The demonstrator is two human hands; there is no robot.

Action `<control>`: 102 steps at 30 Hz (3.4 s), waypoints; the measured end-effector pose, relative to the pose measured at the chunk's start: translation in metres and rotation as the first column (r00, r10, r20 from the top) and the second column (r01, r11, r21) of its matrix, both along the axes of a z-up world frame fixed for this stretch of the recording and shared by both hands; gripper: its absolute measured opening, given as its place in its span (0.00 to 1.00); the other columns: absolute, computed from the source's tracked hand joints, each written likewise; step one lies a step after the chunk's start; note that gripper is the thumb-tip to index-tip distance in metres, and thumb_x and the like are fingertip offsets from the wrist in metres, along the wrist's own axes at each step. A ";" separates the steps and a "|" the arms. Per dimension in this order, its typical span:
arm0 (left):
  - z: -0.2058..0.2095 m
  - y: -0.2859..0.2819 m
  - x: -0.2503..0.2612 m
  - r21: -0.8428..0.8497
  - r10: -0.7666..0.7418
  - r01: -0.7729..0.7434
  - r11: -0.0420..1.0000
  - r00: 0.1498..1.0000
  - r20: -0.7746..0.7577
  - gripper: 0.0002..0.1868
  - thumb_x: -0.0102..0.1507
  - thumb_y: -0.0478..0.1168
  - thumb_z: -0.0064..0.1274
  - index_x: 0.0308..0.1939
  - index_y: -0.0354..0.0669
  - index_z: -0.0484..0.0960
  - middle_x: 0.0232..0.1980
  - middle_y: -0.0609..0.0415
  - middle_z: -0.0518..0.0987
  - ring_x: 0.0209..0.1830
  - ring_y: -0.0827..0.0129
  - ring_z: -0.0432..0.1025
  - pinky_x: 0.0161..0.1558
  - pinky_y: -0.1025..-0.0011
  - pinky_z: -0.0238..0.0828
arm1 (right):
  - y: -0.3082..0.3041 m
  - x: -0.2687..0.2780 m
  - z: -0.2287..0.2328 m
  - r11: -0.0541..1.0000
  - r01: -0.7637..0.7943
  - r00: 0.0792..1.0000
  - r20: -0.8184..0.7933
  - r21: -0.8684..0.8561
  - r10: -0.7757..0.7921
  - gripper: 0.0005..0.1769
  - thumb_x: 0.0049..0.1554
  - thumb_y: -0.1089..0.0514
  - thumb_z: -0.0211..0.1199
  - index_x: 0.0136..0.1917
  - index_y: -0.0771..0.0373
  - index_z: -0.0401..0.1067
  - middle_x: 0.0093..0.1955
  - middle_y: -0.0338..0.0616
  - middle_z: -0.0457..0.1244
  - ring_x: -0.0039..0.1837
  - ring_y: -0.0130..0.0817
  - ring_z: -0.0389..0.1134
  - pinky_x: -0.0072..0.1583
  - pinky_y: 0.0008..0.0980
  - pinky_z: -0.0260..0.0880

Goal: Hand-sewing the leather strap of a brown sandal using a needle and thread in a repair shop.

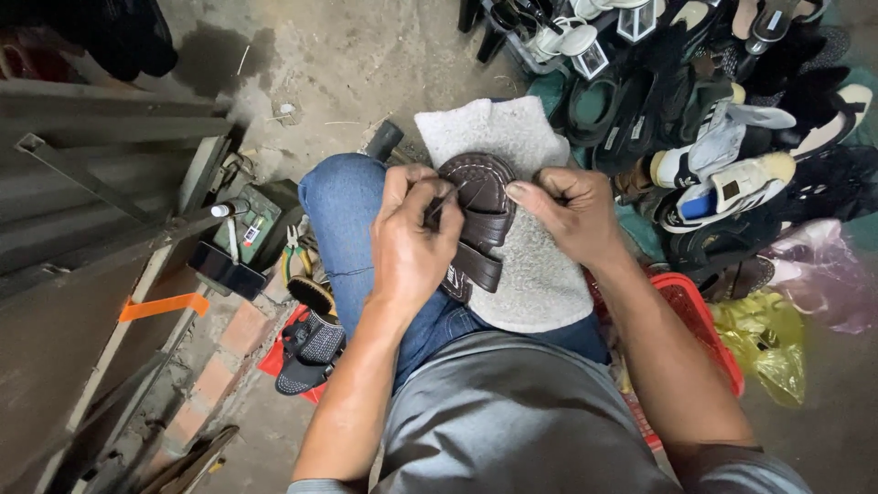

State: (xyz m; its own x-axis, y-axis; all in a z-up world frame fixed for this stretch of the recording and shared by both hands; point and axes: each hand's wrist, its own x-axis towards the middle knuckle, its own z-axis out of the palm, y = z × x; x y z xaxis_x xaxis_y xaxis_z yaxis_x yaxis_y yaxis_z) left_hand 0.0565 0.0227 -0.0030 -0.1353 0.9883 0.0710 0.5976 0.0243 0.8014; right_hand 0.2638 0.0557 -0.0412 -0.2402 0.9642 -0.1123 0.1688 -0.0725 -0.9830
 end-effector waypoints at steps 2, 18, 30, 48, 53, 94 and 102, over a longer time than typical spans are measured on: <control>0.003 -0.003 -0.005 -0.034 -0.046 0.053 0.998 0.981 0.189 0.02 0.60 0.31 0.53 0.35 0.37 0.81 0.46 0.49 0.76 0.39 0.53 0.76 0.37 0.60 0.76 | 0.000 0.001 -0.004 1.000 0.000 1.000 -0.015 0.015 0.001 0.34 0.61 0.55 0.71 0.24 0.55 0.51 0.21 0.30 0.42 0.31 0.19 0.43 0.33 0.23 0.44; 0.027 -0.205 -0.242 -0.521 0.694 -0.719 0.461 0.658 -0.293 0.36 0.76 0.53 0.47 0.16 0.48 0.53 0.17 0.61 0.52 0.19 0.73 0.46 0.24 0.68 0.41 | 0.000 0.003 0.018 0.998 -0.047 0.999 0.011 0.044 0.047 0.33 0.62 0.61 0.63 0.29 0.52 0.41 0.29 0.29 0.38 0.34 0.22 0.38 0.38 0.29 0.37; 0.012 -0.056 -0.055 0.064 0.126 -0.117 0.991 0.980 -0.156 0.11 0.66 0.36 0.61 0.52 0.39 0.84 0.43 0.41 0.81 0.46 0.44 0.77 0.53 0.55 0.74 | 0.001 0.011 -0.015 1.000 0.012 1.000 -0.013 -0.007 -0.012 0.26 0.62 0.55 0.72 0.27 0.57 0.63 0.22 0.30 0.49 0.30 0.18 0.48 0.33 0.19 0.49; 0.006 -0.040 0.027 0.002 -0.197 0.203 0.979 0.949 0.247 0.22 0.65 0.31 0.50 0.63 0.51 0.82 0.30 0.52 0.83 0.35 0.55 0.81 0.39 0.60 0.80 | -0.008 0.072 -0.030 0.942 -0.040 0.805 0.569 0.333 -0.166 0.17 0.64 0.60 0.71 0.65 0.66 0.74 0.59 0.54 0.65 0.64 0.58 0.64 0.67 0.53 0.62; 0.020 -0.030 0.029 0.055 -0.220 0.213 0.976 0.939 0.266 0.20 0.66 0.29 0.49 0.61 0.46 0.83 0.33 0.46 0.84 0.36 0.48 0.81 0.36 0.58 0.78 | 0.003 0.025 0.011 0.884 -0.224 0.905 0.424 0.411 0.033 0.22 0.61 0.59 0.61 0.69 0.58 0.70 0.74 0.54 0.58 0.79 0.60 0.50 0.77 0.62 0.47; 0.048 -0.027 -0.009 -0.039 -0.142 0.140 0.989 0.988 -0.057 0.19 0.66 0.34 0.55 0.61 0.34 0.77 0.52 0.36 0.77 0.50 0.35 0.76 0.42 0.41 0.77 | -0.026 0.029 0.005 0.997 -0.047 0.986 0.164 0.062 0.037 0.13 0.67 0.56 0.61 0.46 0.68 0.75 0.31 0.53 0.65 0.37 0.40 0.66 0.46 0.41 0.71; 0.047 -0.035 0.004 0.033 -0.305 0.308 0.951 0.949 -0.075 0.16 0.69 0.39 0.52 0.61 0.51 0.83 0.38 0.58 0.81 0.31 0.59 0.80 0.30 0.66 0.78 | -0.028 0.021 0.015 0.956 -0.158 0.952 0.294 0.249 0.082 0.15 0.67 0.48 0.59 0.51 0.63 0.73 0.33 0.46 0.57 0.37 0.46 0.65 0.44 0.42 0.70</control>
State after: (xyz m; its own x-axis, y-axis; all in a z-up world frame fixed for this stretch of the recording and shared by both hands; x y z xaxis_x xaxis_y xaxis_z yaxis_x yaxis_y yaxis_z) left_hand 0.0601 -0.0124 0.0439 0.1800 0.9771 0.1134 0.6243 -0.2026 0.7545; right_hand 0.2848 0.0278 -0.0265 -0.3523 0.9336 0.0654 0.4282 0.2229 -0.8758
